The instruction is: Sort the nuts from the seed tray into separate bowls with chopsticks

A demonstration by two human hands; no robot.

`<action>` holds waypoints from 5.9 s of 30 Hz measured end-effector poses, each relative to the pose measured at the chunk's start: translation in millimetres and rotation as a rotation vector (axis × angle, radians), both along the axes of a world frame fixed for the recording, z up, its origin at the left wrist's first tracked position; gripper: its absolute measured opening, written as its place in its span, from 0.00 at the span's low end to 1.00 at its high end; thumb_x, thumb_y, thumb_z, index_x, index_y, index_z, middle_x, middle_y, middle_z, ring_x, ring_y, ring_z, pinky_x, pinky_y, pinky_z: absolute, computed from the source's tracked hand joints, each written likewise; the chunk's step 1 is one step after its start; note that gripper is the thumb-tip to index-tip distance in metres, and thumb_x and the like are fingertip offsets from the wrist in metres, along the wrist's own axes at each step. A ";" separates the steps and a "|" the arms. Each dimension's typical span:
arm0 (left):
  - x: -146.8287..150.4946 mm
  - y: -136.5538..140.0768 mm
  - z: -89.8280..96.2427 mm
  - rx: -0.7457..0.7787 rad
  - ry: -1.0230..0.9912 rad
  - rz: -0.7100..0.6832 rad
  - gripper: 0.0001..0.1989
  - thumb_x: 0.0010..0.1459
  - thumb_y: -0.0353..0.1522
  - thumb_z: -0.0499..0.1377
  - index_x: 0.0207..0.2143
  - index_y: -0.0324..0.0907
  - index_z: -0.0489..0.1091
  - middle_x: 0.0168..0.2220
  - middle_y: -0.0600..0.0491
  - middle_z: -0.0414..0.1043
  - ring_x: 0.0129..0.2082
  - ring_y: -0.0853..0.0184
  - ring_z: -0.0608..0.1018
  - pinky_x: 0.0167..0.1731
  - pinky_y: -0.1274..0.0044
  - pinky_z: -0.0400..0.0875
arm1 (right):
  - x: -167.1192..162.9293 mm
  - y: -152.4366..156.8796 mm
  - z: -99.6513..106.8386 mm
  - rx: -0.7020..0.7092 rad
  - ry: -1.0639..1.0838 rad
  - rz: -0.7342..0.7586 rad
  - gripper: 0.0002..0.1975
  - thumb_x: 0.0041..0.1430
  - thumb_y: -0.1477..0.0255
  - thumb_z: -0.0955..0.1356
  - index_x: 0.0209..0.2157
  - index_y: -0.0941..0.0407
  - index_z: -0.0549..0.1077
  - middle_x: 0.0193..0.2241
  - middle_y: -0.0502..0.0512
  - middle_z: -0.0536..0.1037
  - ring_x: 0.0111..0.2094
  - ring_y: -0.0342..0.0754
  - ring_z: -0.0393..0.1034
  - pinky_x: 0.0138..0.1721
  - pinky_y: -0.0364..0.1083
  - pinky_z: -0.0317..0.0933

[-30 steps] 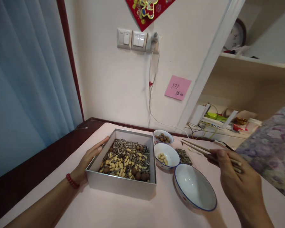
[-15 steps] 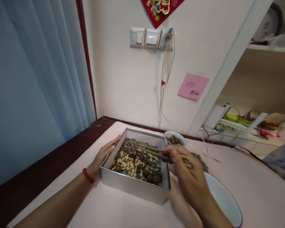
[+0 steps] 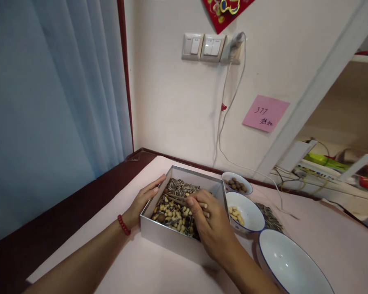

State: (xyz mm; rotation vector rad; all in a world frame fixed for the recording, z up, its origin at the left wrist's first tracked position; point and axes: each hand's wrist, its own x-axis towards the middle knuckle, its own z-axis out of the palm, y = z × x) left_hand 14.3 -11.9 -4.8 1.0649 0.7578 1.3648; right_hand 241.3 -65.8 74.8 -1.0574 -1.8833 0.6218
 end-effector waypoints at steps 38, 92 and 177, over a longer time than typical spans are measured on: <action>0.1 1.0 7.0 -0.030 0.052 0.048 0.28 0.54 0.45 0.68 0.56 0.47 0.74 0.68 0.50 0.58 0.66 0.46 0.62 0.63 0.60 0.60 | 125.2 -51.3 17.7 0.197 0.372 -0.709 0.19 0.59 0.51 0.69 0.37 0.52 0.78 0.40 0.55 0.79 0.42 0.54 0.76 0.52 0.56 0.70; -0.9 0.1 8.9 -0.050 0.064 0.028 0.30 0.55 0.45 0.67 0.59 0.47 0.72 0.69 0.49 0.57 0.66 0.44 0.62 0.64 0.58 0.58 | 191.3 -34.4 -4.7 0.138 0.395 -0.881 0.24 0.53 0.47 0.71 0.37 0.54 0.78 0.35 0.54 0.79 0.33 0.53 0.77 0.40 0.54 0.77; 0.0 -2.2 7.4 -0.036 0.001 0.007 0.24 0.53 0.43 0.68 0.53 0.49 0.77 0.70 0.53 0.53 0.68 0.46 0.59 0.65 0.60 0.57 | 9.2 55.3 0.7 -0.168 0.312 -0.063 0.25 0.57 0.46 0.68 0.35 0.56 0.76 0.35 0.55 0.79 0.34 0.51 0.75 0.38 0.50 0.73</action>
